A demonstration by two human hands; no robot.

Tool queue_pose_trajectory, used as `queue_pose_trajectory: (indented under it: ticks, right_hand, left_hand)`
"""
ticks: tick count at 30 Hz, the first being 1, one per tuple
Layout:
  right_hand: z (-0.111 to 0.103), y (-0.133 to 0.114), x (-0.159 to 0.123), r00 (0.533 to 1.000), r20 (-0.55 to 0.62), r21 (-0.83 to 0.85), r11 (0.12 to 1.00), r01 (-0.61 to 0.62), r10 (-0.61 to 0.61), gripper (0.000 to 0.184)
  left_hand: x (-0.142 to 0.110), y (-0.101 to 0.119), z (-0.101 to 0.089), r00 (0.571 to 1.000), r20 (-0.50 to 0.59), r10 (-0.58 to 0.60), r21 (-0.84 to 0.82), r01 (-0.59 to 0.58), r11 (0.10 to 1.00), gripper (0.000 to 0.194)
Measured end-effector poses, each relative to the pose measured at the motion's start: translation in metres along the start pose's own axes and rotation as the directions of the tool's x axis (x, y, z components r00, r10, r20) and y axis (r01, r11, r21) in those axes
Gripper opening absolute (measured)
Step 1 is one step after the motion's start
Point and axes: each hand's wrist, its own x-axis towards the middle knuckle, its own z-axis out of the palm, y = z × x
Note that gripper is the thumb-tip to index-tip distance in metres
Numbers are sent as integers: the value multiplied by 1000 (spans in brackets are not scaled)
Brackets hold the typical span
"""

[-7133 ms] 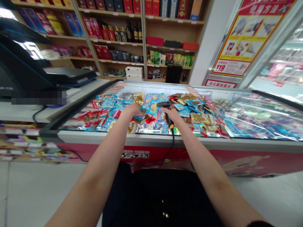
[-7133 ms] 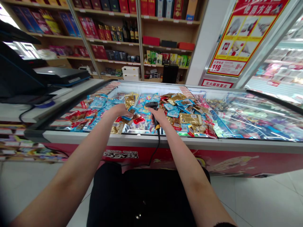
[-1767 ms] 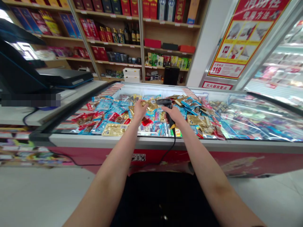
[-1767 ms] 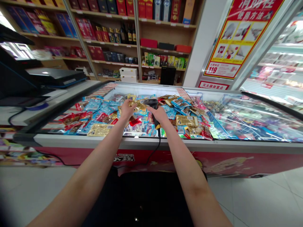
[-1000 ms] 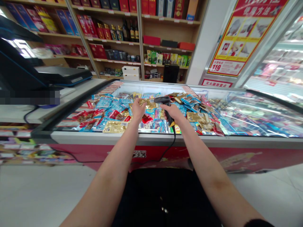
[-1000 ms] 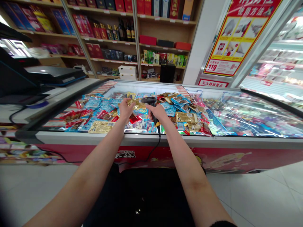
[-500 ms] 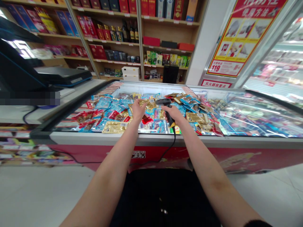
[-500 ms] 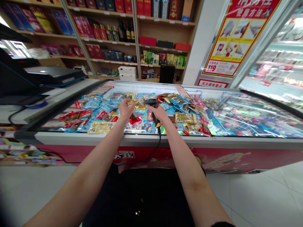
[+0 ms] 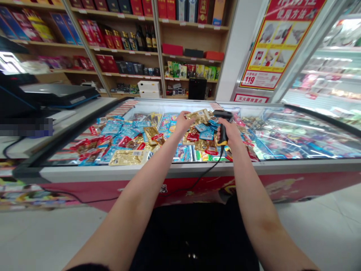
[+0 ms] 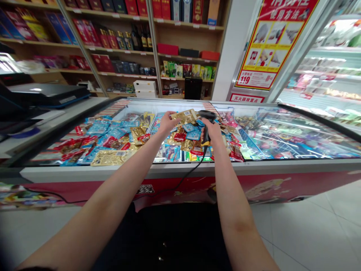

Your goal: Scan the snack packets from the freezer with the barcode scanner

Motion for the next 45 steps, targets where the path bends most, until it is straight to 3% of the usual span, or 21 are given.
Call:
queue_pose_trajectory:
  ticks: [3,8,12,22,27,34,40,45]
  right_hand:
    - [-13,-5,-2,990,-133,133,991,-22,40,26]
    - [-19,3,-4,990,-123,143,989,-47,65,26]
    - [-18,14,0,992,-107,141,988,-57,73,26]
    - [-8,21,0,992,-19,168,978,-121,126,23]
    - [7,19,-3,991,34,125,983,-133,129,24]
    - [50,26,-7,977,169,82,986,-144,128,25]
    - [94,34,-16,950,282,-6,990,-141,137,31]
    - [126,43,-24,920,358,-76,987,-138,157,29]
  left_hand:
    - [-4,4,33,987,120,110,109,-123,986,39]
    - [-18,-5,63,938,260,228,365,-314,876,38]
    - [-20,-17,60,917,287,277,473,-387,792,31]
    - [-34,-23,36,903,261,342,530,-430,731,20]
    - [-29,-15,7,949,176,261,622,-313,718,23]
    - [-15,-15,-69,996,72,50,814,-87,574,37]
    - [-5,-19,-139,990,-97,-102,914,129,384,50]
    - [-3,-30,-172,972,-129,-194,936,184,301,62]
